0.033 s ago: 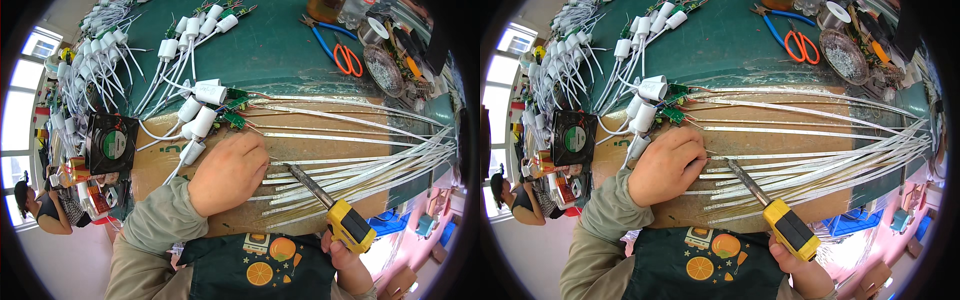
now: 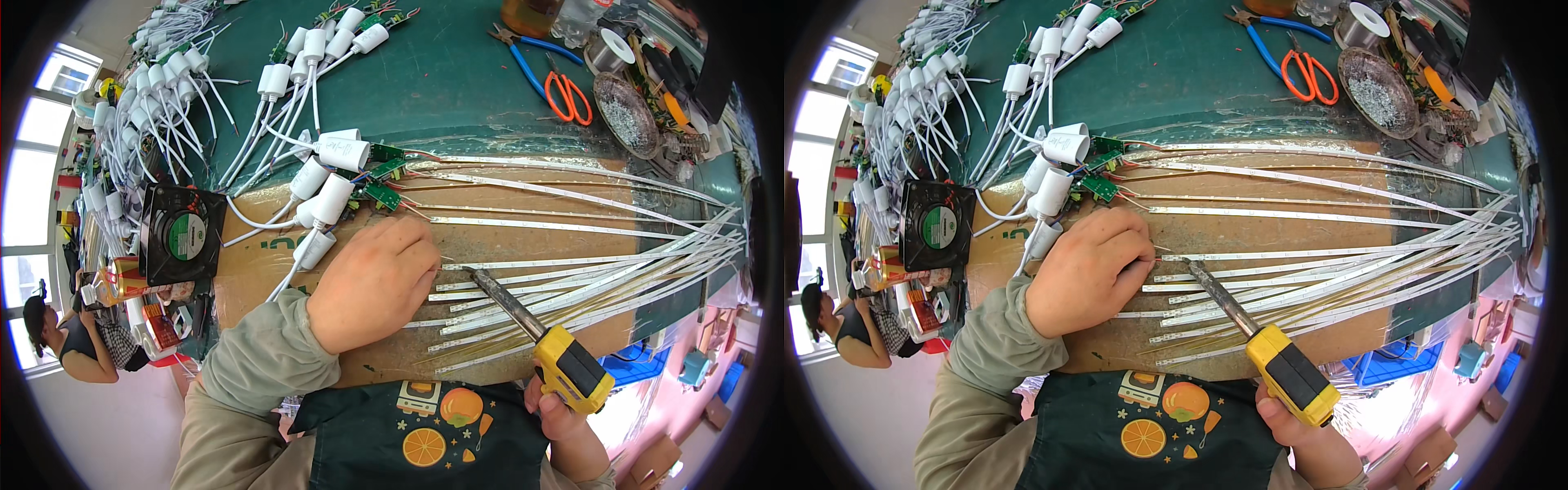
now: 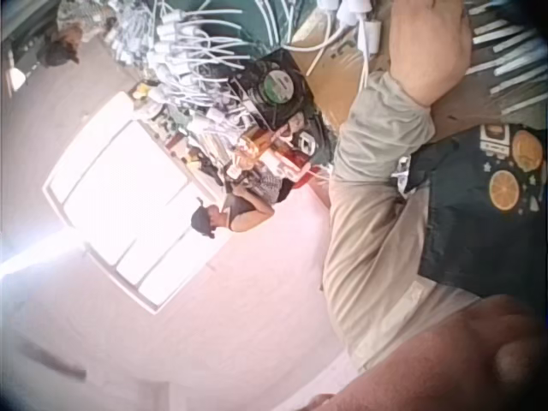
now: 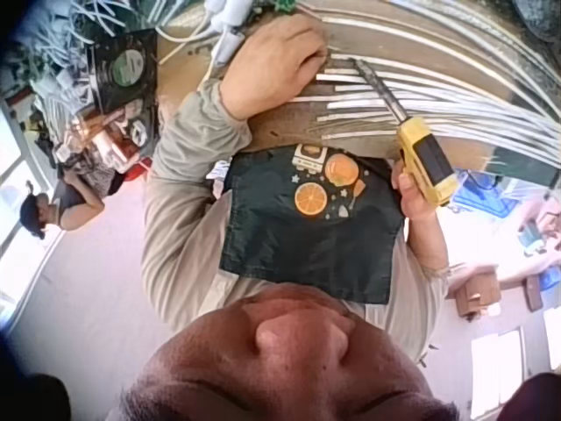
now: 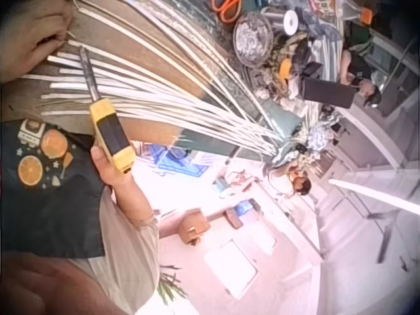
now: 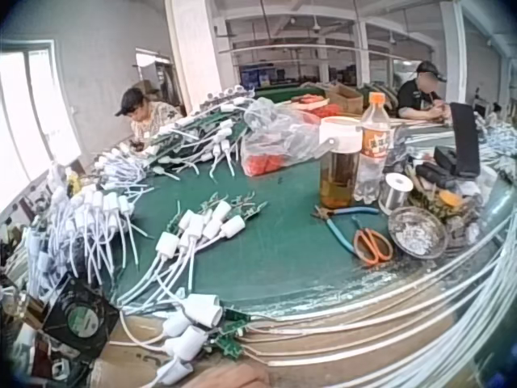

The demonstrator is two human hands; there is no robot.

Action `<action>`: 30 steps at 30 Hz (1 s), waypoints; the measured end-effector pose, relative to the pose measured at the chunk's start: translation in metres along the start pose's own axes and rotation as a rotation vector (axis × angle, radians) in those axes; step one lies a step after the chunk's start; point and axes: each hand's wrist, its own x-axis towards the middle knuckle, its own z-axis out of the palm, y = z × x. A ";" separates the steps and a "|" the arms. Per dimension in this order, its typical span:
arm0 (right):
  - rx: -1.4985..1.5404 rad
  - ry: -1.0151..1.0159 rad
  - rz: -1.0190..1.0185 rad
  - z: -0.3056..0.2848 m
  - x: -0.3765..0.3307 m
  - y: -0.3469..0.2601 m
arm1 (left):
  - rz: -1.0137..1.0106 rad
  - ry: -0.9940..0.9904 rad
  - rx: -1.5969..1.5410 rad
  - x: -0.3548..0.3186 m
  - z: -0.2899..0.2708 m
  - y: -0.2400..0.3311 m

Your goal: The person aligns LED light strips and driver modules on a table and solders the electrical connections using a soldering iron.

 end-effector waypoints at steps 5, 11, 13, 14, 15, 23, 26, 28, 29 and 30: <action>0.030 0.000 -0.019 0.001 0.002 0.000 | -0.020 0.056 -0.017 0.002 0.001 0.003; 0.054 0.002 -0.016 0.002 0.002 -0.001 | 0.024 0.019 0.006 0.001 0.002 -0.003; 0.061 0.006 -0.015 0.002 0.001 0.000 | 0.023 0.018 0.021 0.001 0.003 -0.002; 0.060 0.007 -0.014 0.002 0.000 0.001 | 0.014 0.027 0.037 0.001 0.004 0.000; 0.059 0.010 -0.013 0.002 0.000 0.002 | 0.005 0.036 0.053 0.001 0.004 0.000; 0.048 0.015 -0.005 0.002 0.001 -0.001 | 0.000 0.033 0.043 0.000 0.004 0.001; 0.021 0.014 -0.020 0.001 0.002 -0.002 | 0.008 0.034 0.042 -0.001 0.004 0.000; -0.010 0.014 -0.034 0.001 0.002 -0.001 | 0.012 0.026 0.044 0.000 0.004 0.000; -0.017 0.021 -0.055 0.001 0.002 0.000 | 0.013 0.023 0.044 0.000 0.004 0.000; -0.023 0.025 -0.076 0.001 0.002 0.001 | 0.012 0.019 0.045 0.000 0.003 0.000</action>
